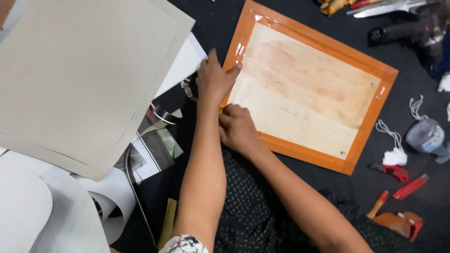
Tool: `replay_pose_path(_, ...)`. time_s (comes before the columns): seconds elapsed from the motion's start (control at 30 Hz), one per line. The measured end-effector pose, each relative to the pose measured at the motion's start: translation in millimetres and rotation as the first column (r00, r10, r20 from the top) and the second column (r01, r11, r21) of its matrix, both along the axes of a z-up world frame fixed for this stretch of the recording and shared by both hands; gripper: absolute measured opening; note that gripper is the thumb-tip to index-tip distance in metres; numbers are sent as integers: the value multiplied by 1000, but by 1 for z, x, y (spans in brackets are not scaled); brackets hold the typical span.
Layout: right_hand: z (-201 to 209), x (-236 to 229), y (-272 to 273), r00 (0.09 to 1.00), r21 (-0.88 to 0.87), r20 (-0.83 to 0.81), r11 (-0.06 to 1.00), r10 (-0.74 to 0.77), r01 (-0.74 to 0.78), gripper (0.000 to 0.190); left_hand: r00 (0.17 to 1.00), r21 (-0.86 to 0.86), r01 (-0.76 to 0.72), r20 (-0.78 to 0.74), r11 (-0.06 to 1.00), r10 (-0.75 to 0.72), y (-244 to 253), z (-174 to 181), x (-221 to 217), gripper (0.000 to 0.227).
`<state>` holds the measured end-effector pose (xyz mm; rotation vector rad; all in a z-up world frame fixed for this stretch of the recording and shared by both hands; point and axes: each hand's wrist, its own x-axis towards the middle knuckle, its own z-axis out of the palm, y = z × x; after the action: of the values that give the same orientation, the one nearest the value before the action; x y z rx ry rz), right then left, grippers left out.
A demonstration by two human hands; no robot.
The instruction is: The person cleans the back of a wooden picture frame with a cloth, then threads a white hanging wire through two metal eyelets on the frame, ties a knot, and secures it. The person then wipes the frame surface again and sets it aside.
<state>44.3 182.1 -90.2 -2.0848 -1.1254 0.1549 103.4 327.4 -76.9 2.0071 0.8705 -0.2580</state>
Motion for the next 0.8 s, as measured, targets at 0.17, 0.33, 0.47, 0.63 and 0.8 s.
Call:
replay_pose_path(0.17, -17, -30, -82, 975, -267, 219, 963, 22, 38, 15, 972, 352, 205, 35, 913, -232, -47, -18, -7, 111)
replay_pose_path(0.33, 1, -29, -243, 981, -449, 176, 880, -85, 157, 38, 953, 240, 296, -142, 925, -268, -55, -4, -2, 117)
replay_pose_path(0.47, 19, -32, -338, 883, -691, 323, 553, -340, 466, 23, 964, 342, 253, -162, 905, -209, -64, 2, 1, 119)
replay_pose_path(0.63, 8, -45, -263, 819, -333, 308, 751, -484, 569, 21, 889, 535, 379, 16, 755, -457, -151, 30, 2, 110)
replay_pose_path(0.8, -25, -45, -263, 894, -420, 293, 794, -340, 440, 32, 543, 423, 706, 190, 568, -818, -212, 16, -14, 99)
